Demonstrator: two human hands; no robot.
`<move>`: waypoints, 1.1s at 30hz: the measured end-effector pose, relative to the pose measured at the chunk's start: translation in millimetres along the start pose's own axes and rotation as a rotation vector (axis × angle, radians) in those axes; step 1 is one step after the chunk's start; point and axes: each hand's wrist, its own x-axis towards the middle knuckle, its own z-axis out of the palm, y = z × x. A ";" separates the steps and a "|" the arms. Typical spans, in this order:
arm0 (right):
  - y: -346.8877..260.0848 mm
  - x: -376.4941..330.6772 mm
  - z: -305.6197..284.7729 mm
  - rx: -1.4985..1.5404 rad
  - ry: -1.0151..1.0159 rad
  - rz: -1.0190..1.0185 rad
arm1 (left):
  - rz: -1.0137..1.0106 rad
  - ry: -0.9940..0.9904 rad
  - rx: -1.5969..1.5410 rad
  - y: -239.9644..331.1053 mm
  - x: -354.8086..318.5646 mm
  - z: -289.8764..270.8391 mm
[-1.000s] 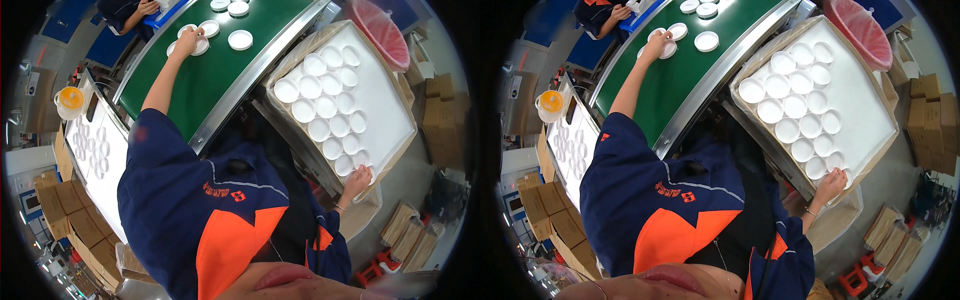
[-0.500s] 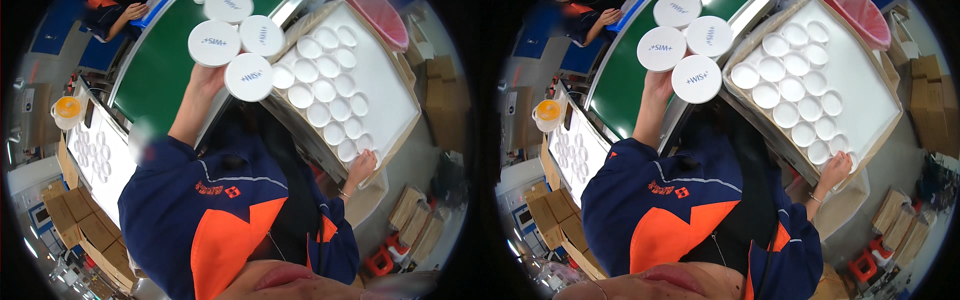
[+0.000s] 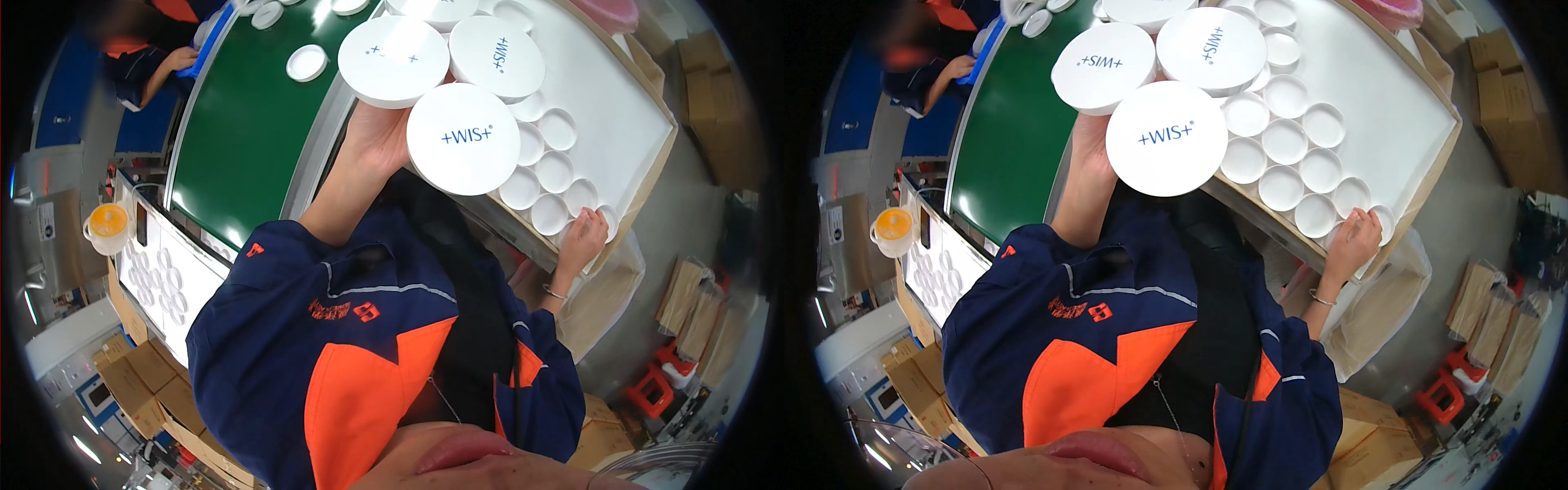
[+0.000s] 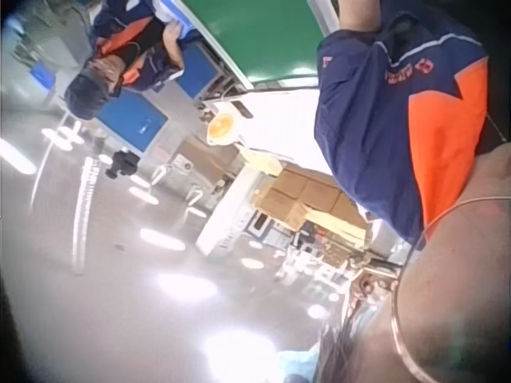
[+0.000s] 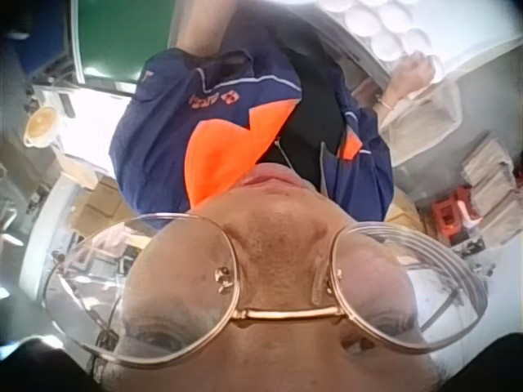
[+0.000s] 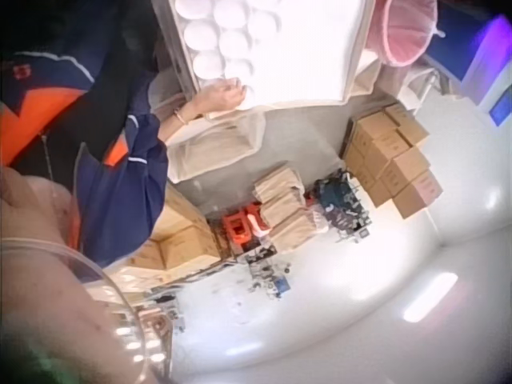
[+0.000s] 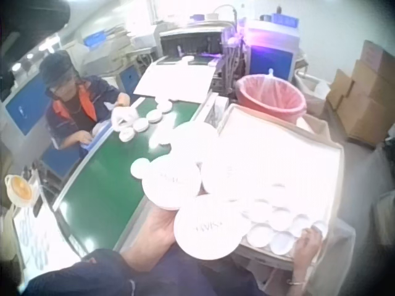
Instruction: Packing white plastic lids from a conveyor belt into trays and then into shipping boxes.
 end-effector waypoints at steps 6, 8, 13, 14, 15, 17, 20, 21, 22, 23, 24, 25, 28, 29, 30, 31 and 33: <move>-6.2 1.5 -5.2 0.013 -0.004 0.067 | -0.032 0.057 0.078 -29.3 48.4 -15.6; -9.0 1.8 -7.2 0.039 -0.009 0.074 | -0.042 0.075 0.108 -37.8 61.9 -20.1; -14.0 2.7 -17.3 0.117 -0.005 0.121 | -0.052 0.103 0.177 -58.2 86.8 -29.9; -23.8 7.7 -22.1 0.234 0.048 0.094 | -0.050 0.102 0.191 -62.1 93.0 -32.7; -35.9 14.4 -28.4 0.351 0.101 0.065 | -0.046 0.101 0.204 -66.1 98.7 -35.6; -73.5 35.3 -56.3 0.530 0.115 -0.111 | -0.050 0.113 0.218 -75.5 101.5 -38.1; -111.1 56.8 -68.5 0.550 0.039 -0.287 | 0.001 0.077 0.322 -96.6 113.9 -48.6; -118.0 61.2 -72.2 0.549 -0.039 -0.299 | 0.012 0.062 0.349 -104.0 120.8 -50.2; -121.0 58.3 -72.9 0.503 -0.058 -0.383 | 0.040 0.044 0.387 -105.1 124.6 -52.7; -121.7 53.3 -76.1 0.456 -0.077 -0.465 | 0.039 0.041 0.392 -102.4 127.8 -56.5; -119.1 50.2 -81.2 0.557 -0.195 -0.615 | -0.003 0.053 0.431 -97.8 131.5 -61.9; -117.0 46.3 -90.1 0.650 -0.321 -0.759 | -0.049 0.067 0.462 -98.1 133.3 -63.7; -109.4 31.3 -87.0 1.143 -0.438 -0.734 | -0.010 0.108 0.581 -105.2 146.8 -71.2; -103.7 30.1 -87.8 1.203 -0.408 -0.645 | -0.015 0.106 0.574 -110.2 155.5 -76.0; -97.8 31.4 -89.4 1.154 -0.324 -0.550 | 0.045 0.120 0.711 -119.9 168.2 -83.4; -93.1 33.8 -89.1 1.110 -0.245 -0.458 | 0.113 0.137 0.853 -129.9 182.0 -92.0; -83.6 31.0 -80.6 1.068 -0.168 -0.289 | 0.273 0.174 1.134 -148.8 213.7 -113.2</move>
